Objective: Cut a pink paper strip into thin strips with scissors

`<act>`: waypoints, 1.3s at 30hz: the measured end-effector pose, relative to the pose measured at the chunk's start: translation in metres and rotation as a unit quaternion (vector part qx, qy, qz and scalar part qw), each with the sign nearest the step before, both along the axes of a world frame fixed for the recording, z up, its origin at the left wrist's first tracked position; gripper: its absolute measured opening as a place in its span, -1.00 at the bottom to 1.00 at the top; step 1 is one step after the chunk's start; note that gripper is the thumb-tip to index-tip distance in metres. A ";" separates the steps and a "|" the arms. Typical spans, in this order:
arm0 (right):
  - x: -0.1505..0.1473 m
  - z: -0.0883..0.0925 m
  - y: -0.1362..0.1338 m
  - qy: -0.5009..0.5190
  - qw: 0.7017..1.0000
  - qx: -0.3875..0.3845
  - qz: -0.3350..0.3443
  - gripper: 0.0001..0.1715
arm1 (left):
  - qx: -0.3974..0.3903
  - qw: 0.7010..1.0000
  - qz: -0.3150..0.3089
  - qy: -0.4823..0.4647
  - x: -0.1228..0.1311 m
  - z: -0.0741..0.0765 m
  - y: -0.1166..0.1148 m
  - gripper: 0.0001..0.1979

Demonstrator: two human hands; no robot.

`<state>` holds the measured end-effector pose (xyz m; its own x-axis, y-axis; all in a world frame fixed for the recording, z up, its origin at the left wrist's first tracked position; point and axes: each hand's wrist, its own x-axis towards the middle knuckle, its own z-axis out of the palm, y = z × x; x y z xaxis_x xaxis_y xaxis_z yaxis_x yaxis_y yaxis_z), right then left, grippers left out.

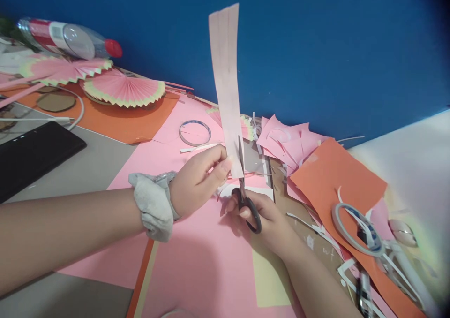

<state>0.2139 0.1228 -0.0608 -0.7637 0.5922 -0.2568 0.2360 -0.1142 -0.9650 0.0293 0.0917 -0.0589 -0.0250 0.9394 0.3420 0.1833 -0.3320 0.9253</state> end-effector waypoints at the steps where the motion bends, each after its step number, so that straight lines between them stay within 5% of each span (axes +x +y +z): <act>1: 0.000 0.000 0.000 0.001 1.000 -0.002 0.000 -0.53 | 0.002 1.000 0.002 0.004 0.000 0.000 0.000 -0.73; 39: 0.001 -0.002 0.000 -0.018 1.000 0.021 -0.008 -0.53 | -0.013 0.999 -0.017 -0.045 0.000 -0.002 -0.001 -0.73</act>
<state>0.2145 0.1230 -0.0632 -0.7451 0.6145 -0.2594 0.2696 -0.0783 -0.9598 0.0294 0.0906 -0.0605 -0.0230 0.9488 0.3152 0.0884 -0.3121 0.9459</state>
